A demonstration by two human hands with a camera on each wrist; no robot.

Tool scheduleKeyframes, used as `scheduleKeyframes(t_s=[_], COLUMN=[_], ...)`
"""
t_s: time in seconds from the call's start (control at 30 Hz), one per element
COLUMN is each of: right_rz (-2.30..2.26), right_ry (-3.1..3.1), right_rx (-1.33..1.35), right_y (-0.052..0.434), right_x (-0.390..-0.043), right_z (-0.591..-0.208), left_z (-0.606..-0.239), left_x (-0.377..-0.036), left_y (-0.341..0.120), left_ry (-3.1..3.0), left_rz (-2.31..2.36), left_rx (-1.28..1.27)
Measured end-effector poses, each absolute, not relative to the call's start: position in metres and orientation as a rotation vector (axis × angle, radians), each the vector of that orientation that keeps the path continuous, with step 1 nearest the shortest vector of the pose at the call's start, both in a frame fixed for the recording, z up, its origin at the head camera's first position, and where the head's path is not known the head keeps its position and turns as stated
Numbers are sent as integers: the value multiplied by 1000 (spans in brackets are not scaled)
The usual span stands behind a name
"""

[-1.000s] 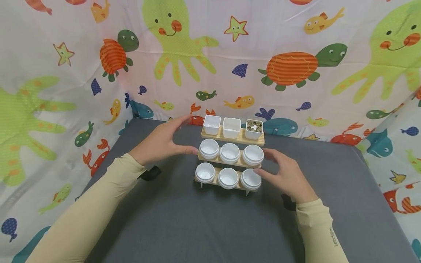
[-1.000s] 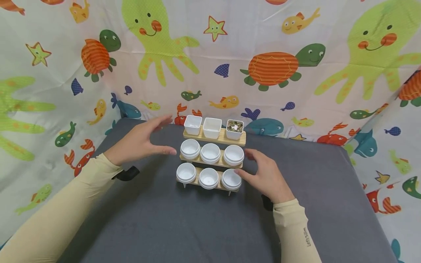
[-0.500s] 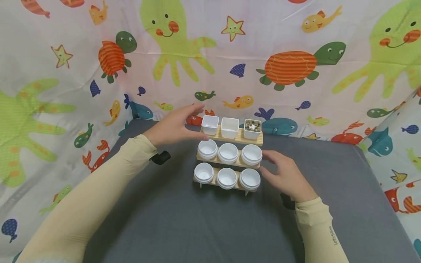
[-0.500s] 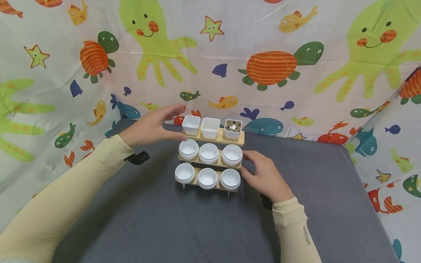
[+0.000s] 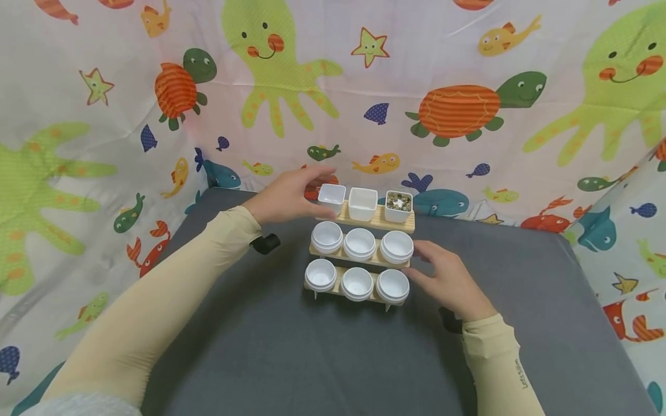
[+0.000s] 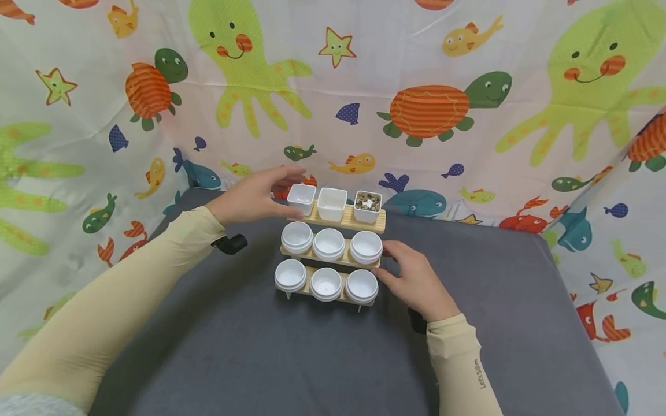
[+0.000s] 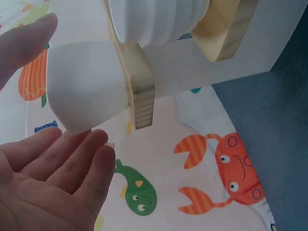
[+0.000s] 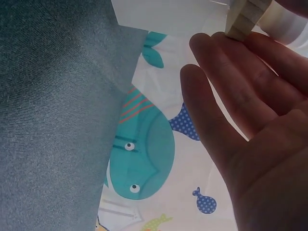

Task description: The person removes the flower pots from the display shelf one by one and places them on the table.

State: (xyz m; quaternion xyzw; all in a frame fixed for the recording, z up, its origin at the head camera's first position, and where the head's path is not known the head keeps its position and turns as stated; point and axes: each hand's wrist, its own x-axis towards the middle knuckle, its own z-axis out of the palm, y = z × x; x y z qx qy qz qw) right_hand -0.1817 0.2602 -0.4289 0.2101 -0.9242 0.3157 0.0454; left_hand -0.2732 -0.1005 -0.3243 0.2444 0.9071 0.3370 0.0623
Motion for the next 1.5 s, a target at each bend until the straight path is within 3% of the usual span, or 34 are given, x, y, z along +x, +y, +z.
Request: scheduleKeyframes(t_s=[0.83, 1.17, 1.5], right_rz=[977, 962, 953], right_ry=[-2889, -2918, -2924], right_rx=[588, 569, 574], right_y=[254, 256, 254], right_x=[-180, -180, -180], right_z=[-431, -430, -429], left_z=[-339, -343, -378], left_x=[-282, -268, -251], left_y=[-104, -144, -209], left_ry=[2720, 2744, 2789], left_rz=[1118, 1224, 1187], left_rx=[720, 609, 402])
